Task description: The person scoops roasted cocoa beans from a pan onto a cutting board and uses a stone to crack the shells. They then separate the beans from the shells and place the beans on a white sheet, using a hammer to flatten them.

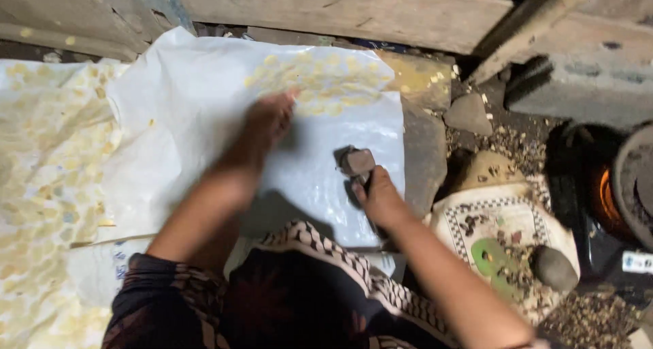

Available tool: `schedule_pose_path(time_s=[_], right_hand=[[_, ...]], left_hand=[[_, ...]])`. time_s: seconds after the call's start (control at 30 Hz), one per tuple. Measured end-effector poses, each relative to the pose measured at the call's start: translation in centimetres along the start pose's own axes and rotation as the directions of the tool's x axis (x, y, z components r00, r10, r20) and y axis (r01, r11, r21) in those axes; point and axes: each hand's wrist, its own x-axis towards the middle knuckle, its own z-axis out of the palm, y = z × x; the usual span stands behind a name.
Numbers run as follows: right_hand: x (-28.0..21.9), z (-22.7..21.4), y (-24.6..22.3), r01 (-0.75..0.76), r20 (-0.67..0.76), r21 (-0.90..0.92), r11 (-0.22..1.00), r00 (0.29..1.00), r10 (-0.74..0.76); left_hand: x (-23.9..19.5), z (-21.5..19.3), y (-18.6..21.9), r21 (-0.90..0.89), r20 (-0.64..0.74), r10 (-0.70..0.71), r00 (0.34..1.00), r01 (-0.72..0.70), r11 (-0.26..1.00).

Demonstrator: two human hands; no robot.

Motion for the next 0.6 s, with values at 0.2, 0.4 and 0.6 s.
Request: schedule_pose_path(time_s=[0.2,0.4,0.6], right_hand=[[1.7,2.8,0.0,-0.158,-0.241,0.144,0.977,0.952,0.189],[1.6,-2.0,-2.3,-0.195,-0.349,0.202,0.960,0.901,0.257],[2.1,-8.0,-5.4,0.244,-0.815,-0.055,0.968,0.549,-0.185]], left_hand=[[3.3,-4.9,-8.7,0.842,0.430,0.693,0.579,0.019,-0.538],[4.2,-1.7,-12.0,0.747,0.509,0.620,0.598,0.052,-0.663],[2.5,1.1,-11.0,0.669,0.601,0.566,0.565,0.032,-0.743]])
